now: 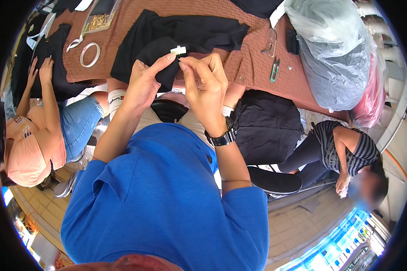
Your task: The person applies small white adhesive labels to black garment pieces by hand, using a paper guide to position each label before pressing it into place.
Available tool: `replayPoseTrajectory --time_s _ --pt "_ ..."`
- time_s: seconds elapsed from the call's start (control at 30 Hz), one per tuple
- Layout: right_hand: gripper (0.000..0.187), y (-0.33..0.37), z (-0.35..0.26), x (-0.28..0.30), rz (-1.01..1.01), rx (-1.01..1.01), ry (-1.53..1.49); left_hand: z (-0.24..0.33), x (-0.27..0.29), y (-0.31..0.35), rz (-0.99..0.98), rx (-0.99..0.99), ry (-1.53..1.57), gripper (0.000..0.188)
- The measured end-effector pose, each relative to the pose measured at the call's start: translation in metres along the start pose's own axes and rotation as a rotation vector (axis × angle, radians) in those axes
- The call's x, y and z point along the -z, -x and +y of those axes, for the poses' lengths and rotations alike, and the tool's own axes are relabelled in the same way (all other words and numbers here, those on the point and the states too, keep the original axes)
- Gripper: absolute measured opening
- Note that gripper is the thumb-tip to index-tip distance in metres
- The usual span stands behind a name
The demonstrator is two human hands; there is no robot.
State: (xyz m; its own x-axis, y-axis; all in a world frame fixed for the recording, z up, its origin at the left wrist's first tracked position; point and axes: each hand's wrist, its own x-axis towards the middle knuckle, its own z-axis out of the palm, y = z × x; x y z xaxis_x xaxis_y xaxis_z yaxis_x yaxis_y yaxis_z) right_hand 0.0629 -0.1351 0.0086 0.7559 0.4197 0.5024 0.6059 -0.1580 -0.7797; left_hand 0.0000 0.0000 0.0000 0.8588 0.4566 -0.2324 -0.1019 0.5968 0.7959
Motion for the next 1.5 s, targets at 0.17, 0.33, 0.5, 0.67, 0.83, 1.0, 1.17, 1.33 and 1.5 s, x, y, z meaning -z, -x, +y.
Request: replayPoseTrajectory --time_s 0.17,0.33,0.5,0.67,0.83,1.0,1.17,1.33,1.5 --pt "0.019 -0.002 0.001 0.001 0.01 -0.001 0.028 -0.002 -0.001 -0.001 -0.042 -0.007 -0.005 0.022" --pt "0.018 -0.001 0.0 0.001 0.009 -0.031 0.006 -0.002 0.0 0.001 -0.028 0.008 -0.044 0.021" --pt "0.017 -0.003 -0.002 0.0 0.015 -0.057 -0.016 -0.003 -0.002 0.0 -0.017 -0.049 -0.065 0.02" --pt "0.014 -0.004 -0.002 -0.001 0.008 -0.073 -0.024 -0.007 -0.001 -0.002 0.012 -0.054 -0.094 0.018" --pt "0.013 -0.004 0.0 -0.001 -0.012 -0.091 -0.046 -0.011 -0.006 -0.002 0.051 -0.142 -0.111 0.02" --pt "0.013 -0.005 -0.001 0.0 -0.015 -0.122 -0.064 -0.012 -0.006 -0.004 0.045 -0.141 -0.106 0.02" --pt "0.013 -0.006 -0.002 0.001 -0.025 -0.158 -0.065 -0.015 -0.006 -0.005 0.054 -0.149 -0.109 0.019" --pt "0.013 -0.006 -0.001 0.001 -0.035 -0.155 -0.028 -0.012 -0.007 -0.003 0.072 -0.155 -0.172 0.018" --pt "0.013 -0.01 -0.006 0.001 -0.085 -0.161 0.042 -0.016 0.003 -0.006 0.066 -0.288 -0.305 0.012"
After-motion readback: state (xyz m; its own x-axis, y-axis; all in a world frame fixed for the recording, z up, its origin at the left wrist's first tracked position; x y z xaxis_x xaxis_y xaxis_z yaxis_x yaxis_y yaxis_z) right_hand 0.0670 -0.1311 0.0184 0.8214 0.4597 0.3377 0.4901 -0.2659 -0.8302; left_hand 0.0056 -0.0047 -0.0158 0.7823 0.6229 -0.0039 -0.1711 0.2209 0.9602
